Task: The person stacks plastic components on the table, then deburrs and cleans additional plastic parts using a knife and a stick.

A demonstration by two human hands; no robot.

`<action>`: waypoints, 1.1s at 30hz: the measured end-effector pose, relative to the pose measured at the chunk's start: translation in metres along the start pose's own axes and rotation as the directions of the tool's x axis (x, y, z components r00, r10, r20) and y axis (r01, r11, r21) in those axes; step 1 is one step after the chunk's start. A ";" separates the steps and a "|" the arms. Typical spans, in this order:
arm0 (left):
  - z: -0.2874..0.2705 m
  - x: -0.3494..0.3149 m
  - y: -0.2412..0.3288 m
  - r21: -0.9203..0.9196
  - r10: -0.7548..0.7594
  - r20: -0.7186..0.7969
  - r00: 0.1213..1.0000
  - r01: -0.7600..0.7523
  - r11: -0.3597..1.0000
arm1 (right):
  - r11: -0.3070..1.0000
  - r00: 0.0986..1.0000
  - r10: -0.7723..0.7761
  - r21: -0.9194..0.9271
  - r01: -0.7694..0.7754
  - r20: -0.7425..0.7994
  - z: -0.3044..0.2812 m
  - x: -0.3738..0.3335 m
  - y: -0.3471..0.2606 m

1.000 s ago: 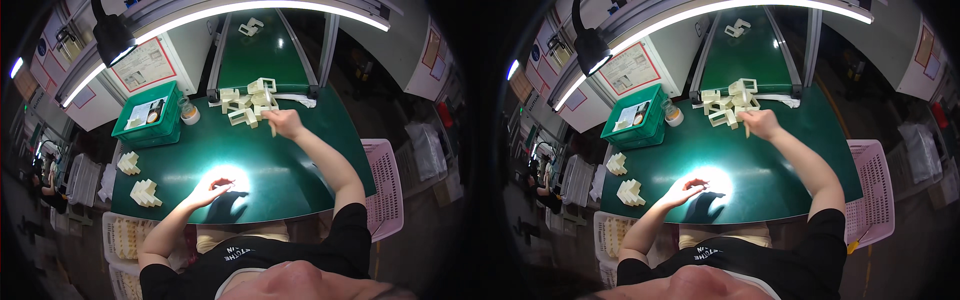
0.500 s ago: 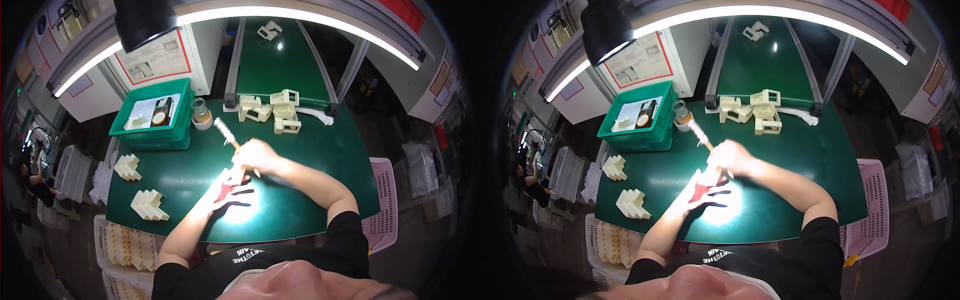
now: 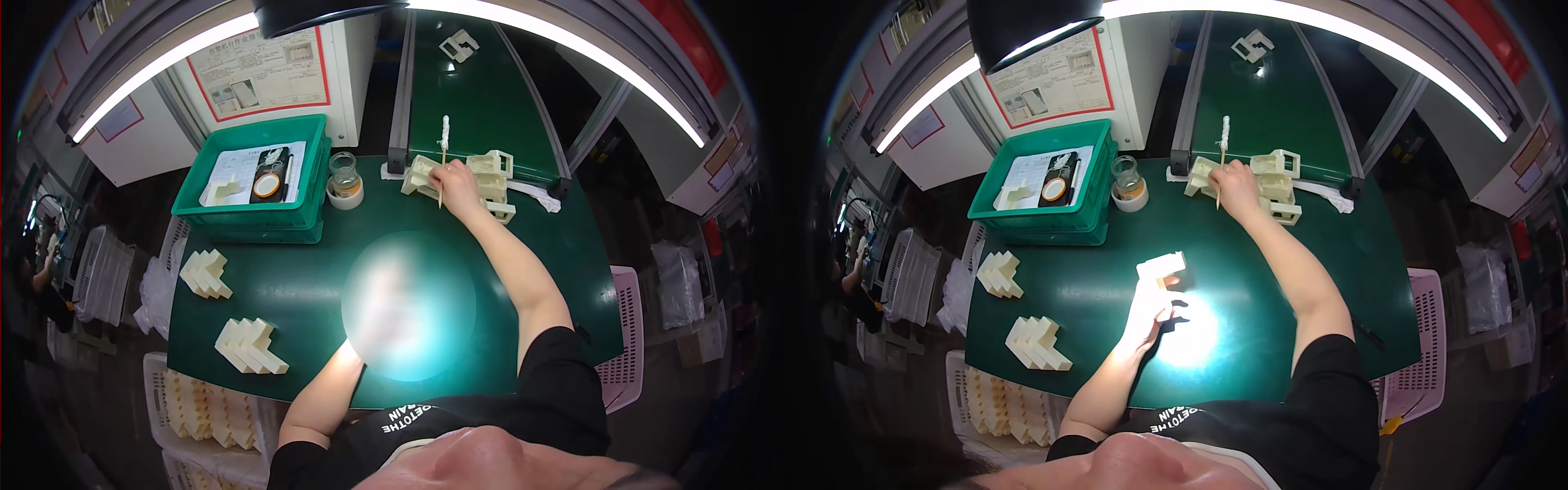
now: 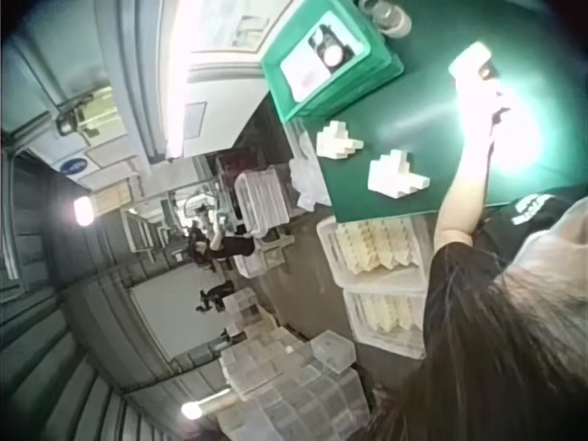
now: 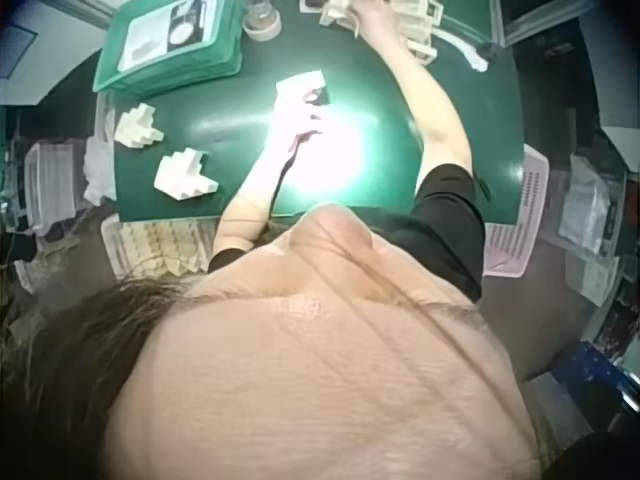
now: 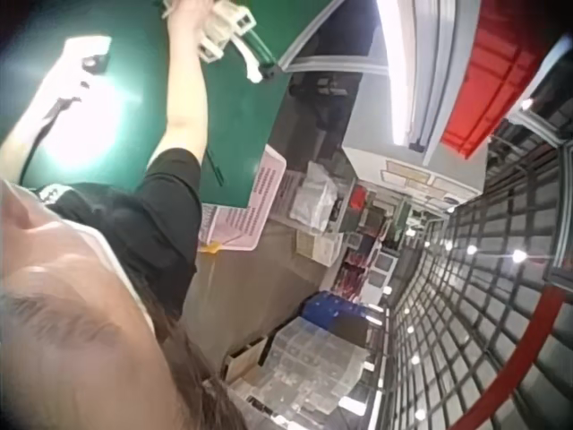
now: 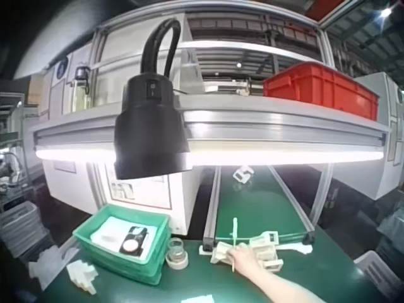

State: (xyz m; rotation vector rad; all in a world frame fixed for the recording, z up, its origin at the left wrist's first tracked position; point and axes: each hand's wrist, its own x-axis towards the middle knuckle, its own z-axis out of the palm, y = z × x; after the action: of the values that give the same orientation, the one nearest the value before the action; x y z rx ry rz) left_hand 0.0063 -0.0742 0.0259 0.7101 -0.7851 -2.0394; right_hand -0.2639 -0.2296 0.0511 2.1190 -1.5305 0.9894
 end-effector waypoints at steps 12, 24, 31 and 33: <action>0.001 -0.002 -0.027 0.085 0.225 -0.023 0.974 -0.222 0.971 | 0.839 0.981 0.136 0.511 -0.190 0.142 -0.134 -0.095 -0.111; -0.003 -0.012 -0.013 0.041 0.179 -0.135 0.974 -0.175 0.984 | 0.887 0.990 0.062 0.447 -0.113 0.128 -0.137 -0.136 -0.167; -0.022 -0.005 0.003 -0.318 -0.118 0.095 0.988 0.142 0.937 | 0.670 0.808 0.338 0.479 -0.567 0.483 -0.115 -0.145 -0.168; -0.019 -0.005 0.006 -0.593 -0.015 0.369 0.929 0.248 0.766 | 0.724 0.832 0.324 0.448 -0.524 0.450 -0.107 -0.129 -0.157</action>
State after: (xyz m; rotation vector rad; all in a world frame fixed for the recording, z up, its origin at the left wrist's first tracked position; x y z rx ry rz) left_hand 0.0249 -0.0781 0.0188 0.0118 -0.1752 -2.3978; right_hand -0.1767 -0.0176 0.0532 2.4744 -2.2085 1.4321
